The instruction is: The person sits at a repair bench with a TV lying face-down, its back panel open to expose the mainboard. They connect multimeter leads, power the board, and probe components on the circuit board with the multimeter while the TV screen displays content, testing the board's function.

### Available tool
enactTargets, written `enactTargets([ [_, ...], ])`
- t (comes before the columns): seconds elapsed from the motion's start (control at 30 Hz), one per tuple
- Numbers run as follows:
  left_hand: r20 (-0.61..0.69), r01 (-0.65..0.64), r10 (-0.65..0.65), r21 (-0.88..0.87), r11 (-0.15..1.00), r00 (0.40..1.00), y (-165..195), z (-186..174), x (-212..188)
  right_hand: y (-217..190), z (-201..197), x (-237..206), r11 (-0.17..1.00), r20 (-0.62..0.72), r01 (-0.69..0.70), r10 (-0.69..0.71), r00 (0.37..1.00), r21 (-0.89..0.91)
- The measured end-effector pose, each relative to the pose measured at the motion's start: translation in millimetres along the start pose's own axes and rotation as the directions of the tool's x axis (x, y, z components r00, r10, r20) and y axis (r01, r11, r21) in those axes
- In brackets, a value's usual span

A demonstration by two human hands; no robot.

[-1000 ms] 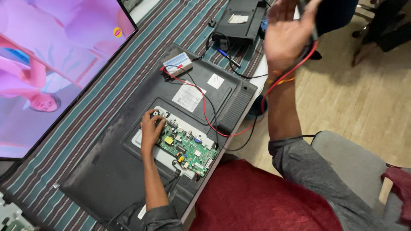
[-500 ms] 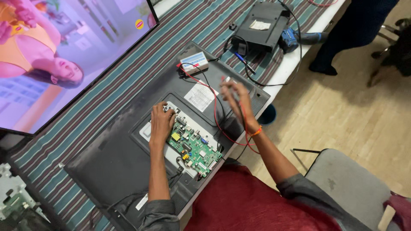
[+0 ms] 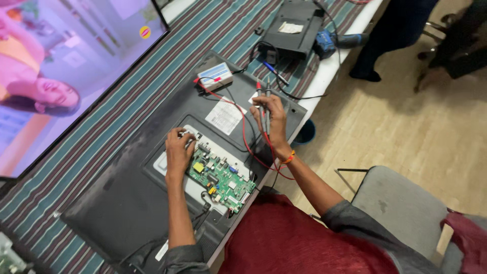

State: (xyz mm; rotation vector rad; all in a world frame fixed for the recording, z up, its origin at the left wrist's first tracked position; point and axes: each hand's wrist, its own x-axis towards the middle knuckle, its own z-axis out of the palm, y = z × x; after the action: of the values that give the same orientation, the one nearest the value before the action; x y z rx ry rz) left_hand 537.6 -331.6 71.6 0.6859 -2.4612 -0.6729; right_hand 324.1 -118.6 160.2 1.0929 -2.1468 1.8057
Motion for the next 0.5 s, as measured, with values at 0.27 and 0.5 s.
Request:
enactTargets([
  [0.27,0.015,0.014,-0.014,0.002,1.0,1.0,-12.6,8.6,-5.8,10.7,5.2,-19.0,0.998,0.184,0.05,-0.057,0.981,0.041],
  [0.5,0.013,0.085,-0.084,-0.126,0.988,0.996,-26.2,18.1,-10.6,2.8,18.1,-40.6,0.992,0.321,-0.053,0.014,0.947,0.111],
])
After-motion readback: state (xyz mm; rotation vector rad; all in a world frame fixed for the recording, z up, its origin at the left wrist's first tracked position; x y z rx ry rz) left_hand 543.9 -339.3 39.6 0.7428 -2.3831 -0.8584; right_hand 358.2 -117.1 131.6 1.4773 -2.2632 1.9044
